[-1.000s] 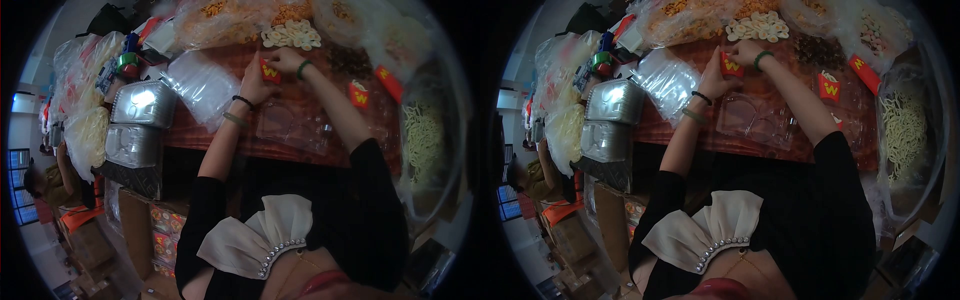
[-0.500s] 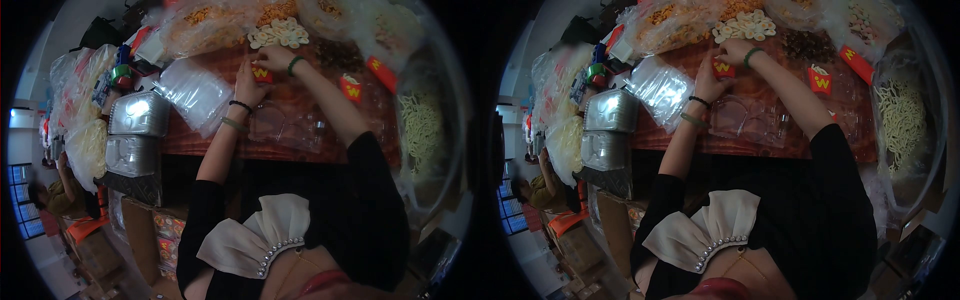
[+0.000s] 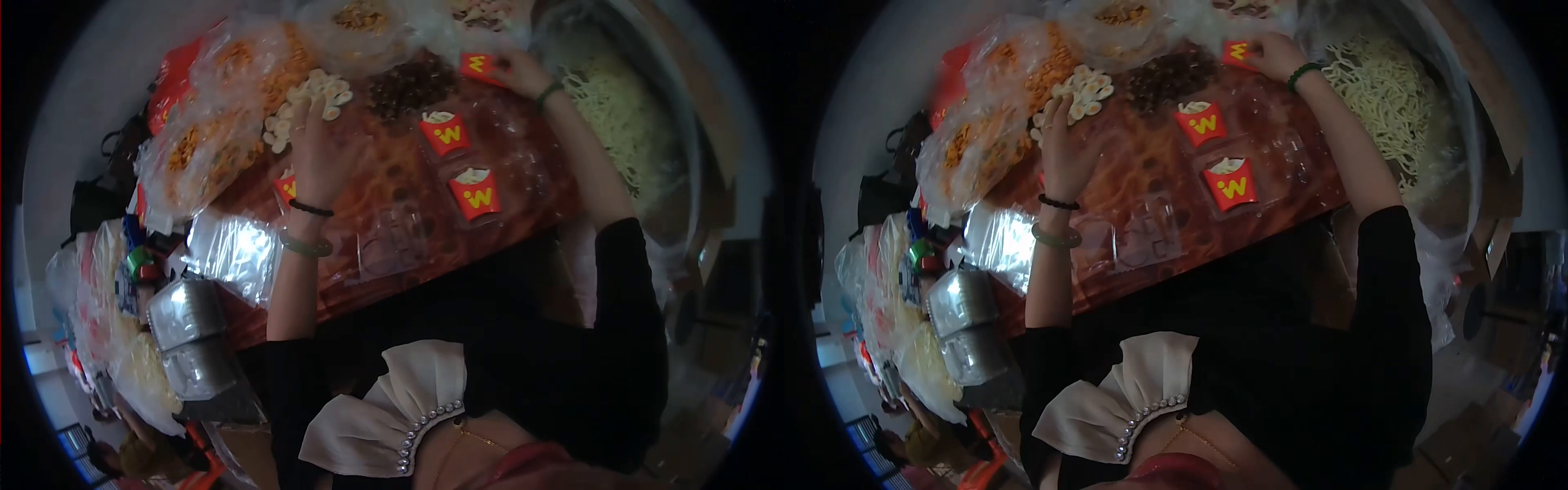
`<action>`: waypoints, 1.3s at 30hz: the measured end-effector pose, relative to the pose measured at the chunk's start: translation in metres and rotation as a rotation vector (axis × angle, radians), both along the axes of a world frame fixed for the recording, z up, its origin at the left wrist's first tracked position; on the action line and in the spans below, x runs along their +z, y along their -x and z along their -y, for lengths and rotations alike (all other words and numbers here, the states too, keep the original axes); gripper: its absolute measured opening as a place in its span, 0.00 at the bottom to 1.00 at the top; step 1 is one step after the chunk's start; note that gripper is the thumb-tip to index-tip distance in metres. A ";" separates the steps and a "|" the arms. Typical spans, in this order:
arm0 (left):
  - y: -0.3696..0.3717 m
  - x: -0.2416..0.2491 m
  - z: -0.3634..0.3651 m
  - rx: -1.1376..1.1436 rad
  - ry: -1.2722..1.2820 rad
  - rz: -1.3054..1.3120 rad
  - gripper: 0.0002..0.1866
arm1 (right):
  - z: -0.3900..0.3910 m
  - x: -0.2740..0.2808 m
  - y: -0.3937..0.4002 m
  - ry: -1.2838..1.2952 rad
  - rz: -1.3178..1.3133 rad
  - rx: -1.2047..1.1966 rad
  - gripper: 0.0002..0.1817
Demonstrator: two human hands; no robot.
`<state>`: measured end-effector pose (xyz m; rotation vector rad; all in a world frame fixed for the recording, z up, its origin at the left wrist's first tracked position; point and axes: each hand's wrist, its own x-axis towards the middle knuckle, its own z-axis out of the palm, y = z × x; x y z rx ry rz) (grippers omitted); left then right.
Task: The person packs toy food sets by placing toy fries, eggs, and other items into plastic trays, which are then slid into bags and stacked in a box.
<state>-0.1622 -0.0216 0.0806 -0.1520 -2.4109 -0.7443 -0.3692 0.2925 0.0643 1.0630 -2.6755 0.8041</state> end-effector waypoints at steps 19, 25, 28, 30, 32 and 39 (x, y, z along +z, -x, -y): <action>0.255 -0.063 -0.221 -0.645 0.291 0.342 0.47 | -0.098 -0.013 0.004 -0.055 0.133 -0.089 0.09; 0.251 -0.061 -0.219 -0.558 0.262 0.002 0.50 | -0.145 -0.016 0.010 -0.053 -0.025 -0.113 0.08; 0.231 -0.033 -0.239 -0.627 0.002 -0.102 0.43 | -0.155 0.011 -0.007 -0.038 -0.102 -0.093 0.07; 0.225 -0.017 -0.245 -0.924 -0.688 0.730 0.28 | -0.157 0.029 -0.019 -0.015 -0.144 -0.010 0.08; 0.210 -0.016 -0.248 -0.937 -0.761 0.689 0.17 | -0.177 0.026 -0.030 0.124 0.029 -0.080 0.09; 0.156 -0.020 -0.238 -0.947 -0.981 0.851 0.17 | -0.255 -0.020 -0.100 -0.487 0.269 -0.747 0.38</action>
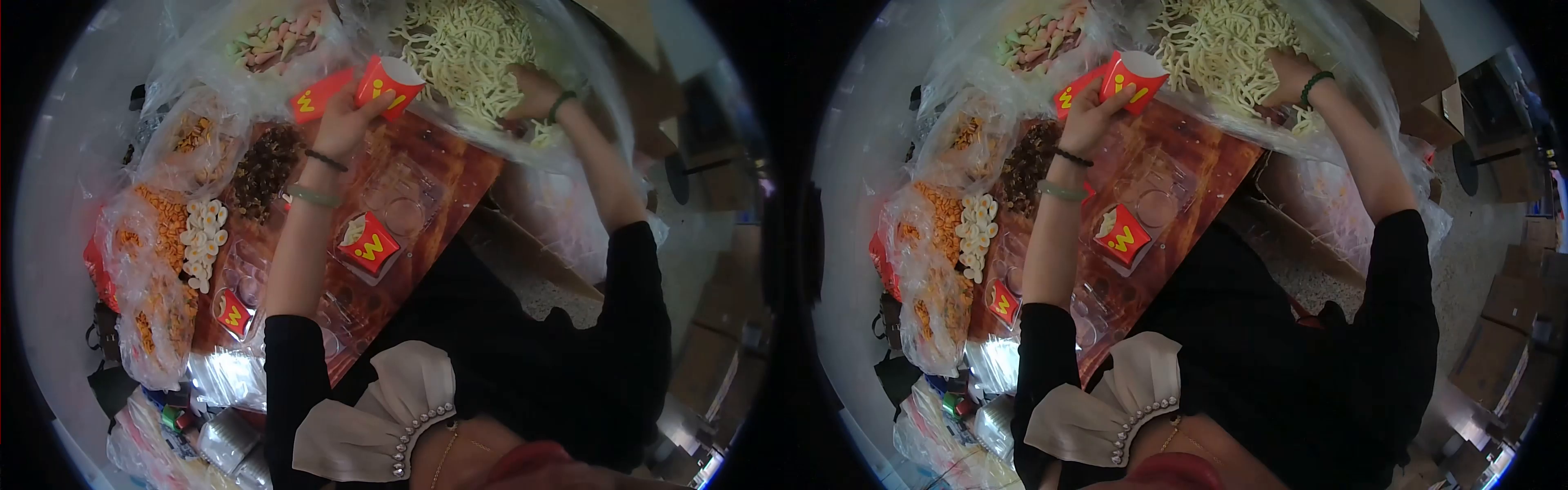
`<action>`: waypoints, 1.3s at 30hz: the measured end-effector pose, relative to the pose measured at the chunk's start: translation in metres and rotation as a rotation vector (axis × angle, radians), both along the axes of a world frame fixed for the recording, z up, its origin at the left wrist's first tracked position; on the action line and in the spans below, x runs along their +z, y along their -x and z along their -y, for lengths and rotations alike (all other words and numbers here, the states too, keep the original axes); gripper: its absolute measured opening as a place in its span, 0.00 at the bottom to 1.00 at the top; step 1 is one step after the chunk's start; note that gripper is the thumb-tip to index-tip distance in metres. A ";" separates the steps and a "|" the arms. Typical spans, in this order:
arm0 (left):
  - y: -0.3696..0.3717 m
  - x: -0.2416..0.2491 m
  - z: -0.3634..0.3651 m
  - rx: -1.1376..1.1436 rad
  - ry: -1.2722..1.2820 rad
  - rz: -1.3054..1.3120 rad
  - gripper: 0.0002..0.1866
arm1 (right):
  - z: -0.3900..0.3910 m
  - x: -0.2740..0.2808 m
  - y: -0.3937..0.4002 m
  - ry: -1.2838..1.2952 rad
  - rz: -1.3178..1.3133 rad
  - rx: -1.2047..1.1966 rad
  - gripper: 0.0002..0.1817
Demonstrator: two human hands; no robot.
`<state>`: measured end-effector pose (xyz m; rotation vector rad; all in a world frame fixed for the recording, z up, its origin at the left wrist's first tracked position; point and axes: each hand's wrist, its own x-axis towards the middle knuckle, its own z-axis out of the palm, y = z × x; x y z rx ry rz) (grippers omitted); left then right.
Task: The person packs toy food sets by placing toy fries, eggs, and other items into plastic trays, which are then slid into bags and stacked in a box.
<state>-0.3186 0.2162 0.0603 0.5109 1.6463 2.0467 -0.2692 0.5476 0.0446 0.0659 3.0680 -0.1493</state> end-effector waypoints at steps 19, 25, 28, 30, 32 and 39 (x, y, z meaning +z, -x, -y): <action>-0.054 -0.007 -0.019 -0.082 0.000 -0.072 0.21 | -0.002 0.026 -0.078 -0.241 0.356 0.399 0.18; -0.062 0.005 -0.015 -0.081 0.020 -0.059 0.22 | -0.007 0.030 -0.079 -0.066 0.125 0.248 0.11; -0.063 0.012 -0.013 -0.075 0.015 -0.064 0.21 | -0.015 0.064 -0.056 0.261 -0.296 0.137 0.11; -0.064 0.016 -0.011 -0.073 0.030 -0.087 0.21 | -0.019 0.067 -0.048 0.251 -0.284 0.198 0.12; -0.068 0.019 -0.008 -0.063 0.045 -0.108 0.20 | -0.021 0.068 -0.040 0.233 -0.246 0.317 0.14; -0.071 0.016 -0.002 -0.059 -0.005 -0.074 0.19 | 0.007 0.074 -0.066 -0.096 0.671 0.245 0.18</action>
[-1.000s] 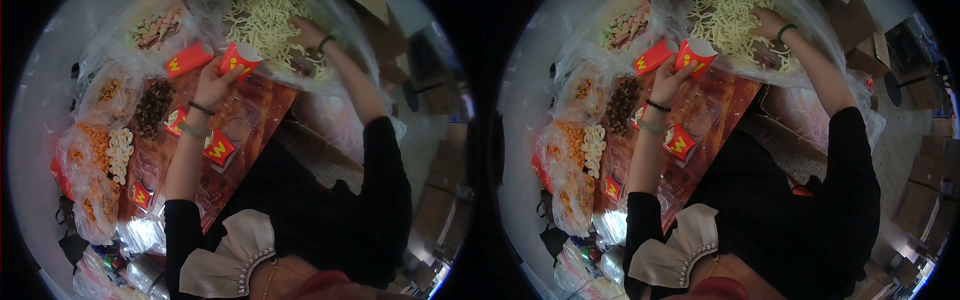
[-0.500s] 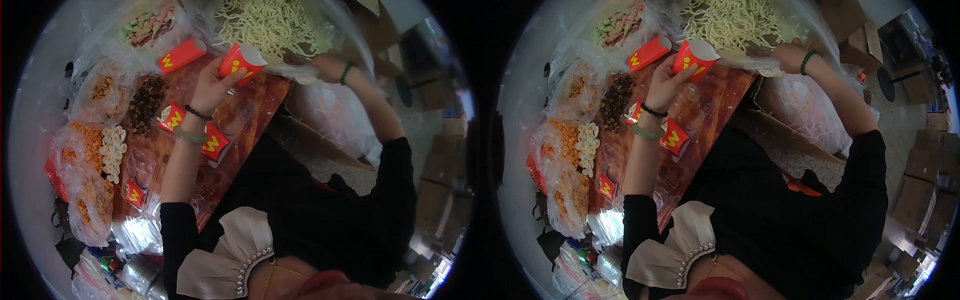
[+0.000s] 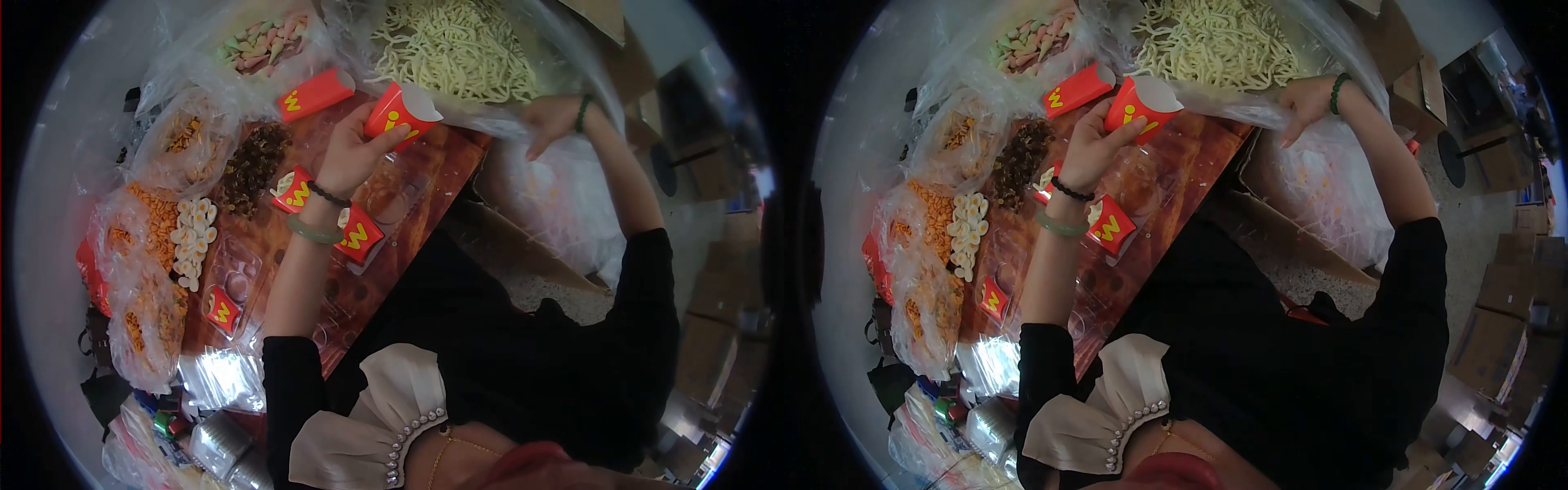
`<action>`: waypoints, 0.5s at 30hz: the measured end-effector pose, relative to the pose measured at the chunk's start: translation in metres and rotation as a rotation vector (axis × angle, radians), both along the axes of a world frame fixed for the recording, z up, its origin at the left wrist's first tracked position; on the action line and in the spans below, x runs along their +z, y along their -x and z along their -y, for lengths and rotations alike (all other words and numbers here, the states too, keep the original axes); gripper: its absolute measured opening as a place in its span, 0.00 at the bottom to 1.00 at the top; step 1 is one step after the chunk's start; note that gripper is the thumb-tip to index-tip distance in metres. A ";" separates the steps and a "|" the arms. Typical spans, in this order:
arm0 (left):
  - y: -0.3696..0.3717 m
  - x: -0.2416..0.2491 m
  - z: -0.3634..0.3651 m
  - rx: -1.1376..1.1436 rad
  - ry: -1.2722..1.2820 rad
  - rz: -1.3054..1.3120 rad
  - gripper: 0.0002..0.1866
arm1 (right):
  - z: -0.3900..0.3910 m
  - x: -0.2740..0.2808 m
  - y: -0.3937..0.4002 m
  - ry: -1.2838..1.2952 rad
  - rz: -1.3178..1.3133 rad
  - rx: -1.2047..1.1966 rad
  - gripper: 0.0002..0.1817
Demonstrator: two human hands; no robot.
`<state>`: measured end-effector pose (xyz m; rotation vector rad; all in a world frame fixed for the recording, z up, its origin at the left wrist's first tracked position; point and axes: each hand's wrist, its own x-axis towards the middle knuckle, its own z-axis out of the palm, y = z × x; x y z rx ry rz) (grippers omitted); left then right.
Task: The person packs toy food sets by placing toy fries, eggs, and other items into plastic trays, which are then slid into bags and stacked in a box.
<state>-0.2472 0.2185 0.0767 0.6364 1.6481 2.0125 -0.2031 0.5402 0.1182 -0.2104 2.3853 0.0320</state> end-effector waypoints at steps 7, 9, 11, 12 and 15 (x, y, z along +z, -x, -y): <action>0.004 -0.008 -0.018 -0.077 -0.003 0.014 0.19 | -0.055 -0.065 0.073 0.608 -0.566 -0.317 0.31; 0.005 -0.009 -0.021 -0.060 -0.015 -0.004 0.19 | -0.062 -0.089 0.101 0.298 -0.925 -0.337 0.38; 0.006 -0.009 -0.022 -0.042 -0.027 -0.021 0.19 | -0.027 -0.066 0.103 0.280 -0.841 -0.514 0.40; 0.005 -0.008 -0.022 -0.042 -0.047 0.000 0.19 | -0.014 -0.058 0.103 0.259 -0.743 -0.689 0.41; 0.011 -0.011 -0.018 -0.048 -0.039 0.026 0.19 | -0.016 -0.084 0.123 0.144 -0.873 -0.398 0.41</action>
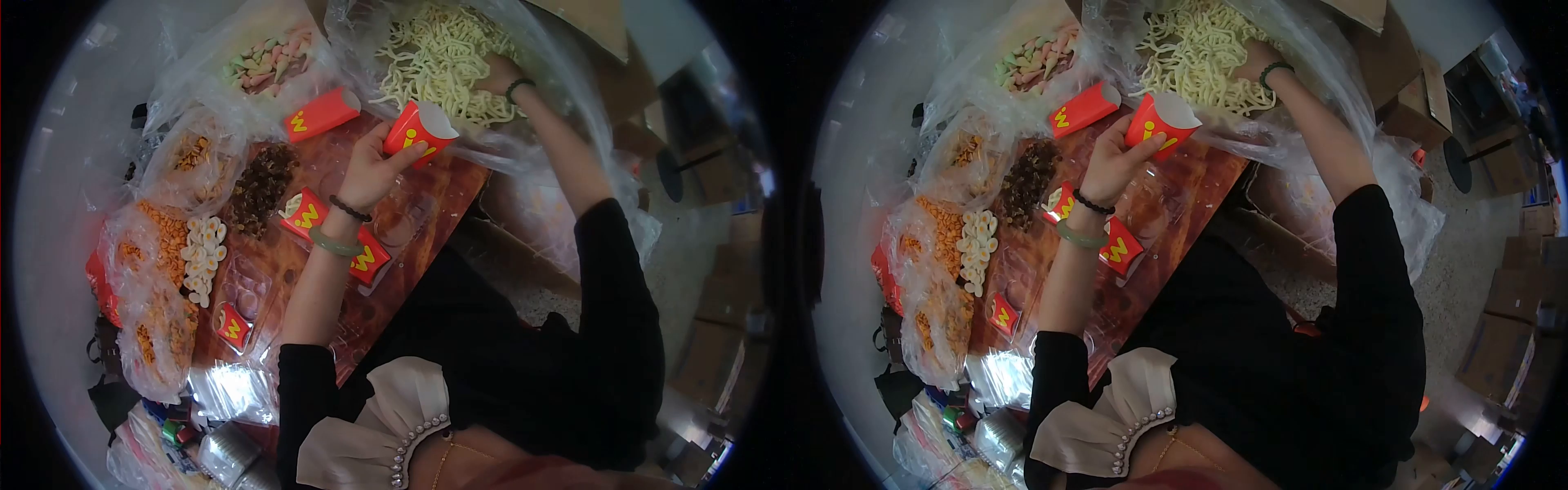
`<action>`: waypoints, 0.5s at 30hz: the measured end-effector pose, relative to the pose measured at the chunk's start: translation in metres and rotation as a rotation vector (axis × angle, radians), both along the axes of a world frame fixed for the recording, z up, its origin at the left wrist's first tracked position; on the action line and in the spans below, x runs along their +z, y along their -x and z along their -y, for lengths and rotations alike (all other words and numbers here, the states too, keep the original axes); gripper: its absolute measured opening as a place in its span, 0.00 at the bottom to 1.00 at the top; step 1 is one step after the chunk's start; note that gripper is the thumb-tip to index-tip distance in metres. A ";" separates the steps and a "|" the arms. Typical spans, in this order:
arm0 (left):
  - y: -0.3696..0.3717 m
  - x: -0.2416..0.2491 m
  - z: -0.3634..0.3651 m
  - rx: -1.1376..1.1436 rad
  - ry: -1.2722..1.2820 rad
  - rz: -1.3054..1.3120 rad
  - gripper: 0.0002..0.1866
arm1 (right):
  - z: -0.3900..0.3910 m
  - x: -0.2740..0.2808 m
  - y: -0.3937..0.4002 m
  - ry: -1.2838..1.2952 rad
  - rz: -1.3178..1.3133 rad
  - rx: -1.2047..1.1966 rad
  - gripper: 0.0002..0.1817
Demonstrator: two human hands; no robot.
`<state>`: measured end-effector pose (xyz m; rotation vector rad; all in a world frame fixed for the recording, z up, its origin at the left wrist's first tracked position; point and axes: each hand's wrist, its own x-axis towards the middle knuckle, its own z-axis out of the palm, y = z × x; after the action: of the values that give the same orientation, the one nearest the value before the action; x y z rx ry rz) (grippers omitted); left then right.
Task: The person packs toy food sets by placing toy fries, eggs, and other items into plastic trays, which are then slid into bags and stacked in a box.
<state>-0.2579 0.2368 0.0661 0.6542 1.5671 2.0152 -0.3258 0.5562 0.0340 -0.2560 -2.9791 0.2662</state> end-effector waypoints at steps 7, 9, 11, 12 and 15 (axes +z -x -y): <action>0.007 -0.011 -0.006 0.023 -0.011 0.025 0.17 | 0.012 0.013 -0.005 0.014 0.150 0.077 0.42; 0.009 -0.011 -0.009 0.028 -0.019 0.038 0.17 | 0.019 0.030 -0.015 -0.018 0.170 0.037 0.43; 0.009 -0.014 -0.012 0.034 -0.024 0.060 0.17 | 0.022 0.033 -0.014 -0.018 0.184 0.047 0.41; 0.012 -0.018 -0.016 0.012 -0.059 0.089 0.17 | 0.021 0.032 -0.014 -0.016 0.192 0.052 0.38; 0.010 -0.018 -0.027 -0.012 -0.088 0.162 0.18 | 0.013 0.021 0.001 -0.124 0.168 0.126 0.30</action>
<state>-0.2683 0.2641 0.0485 0.5174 1.3852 2.0825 -0.3272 0.5434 0.0553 -0.0802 -3.1677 0.0753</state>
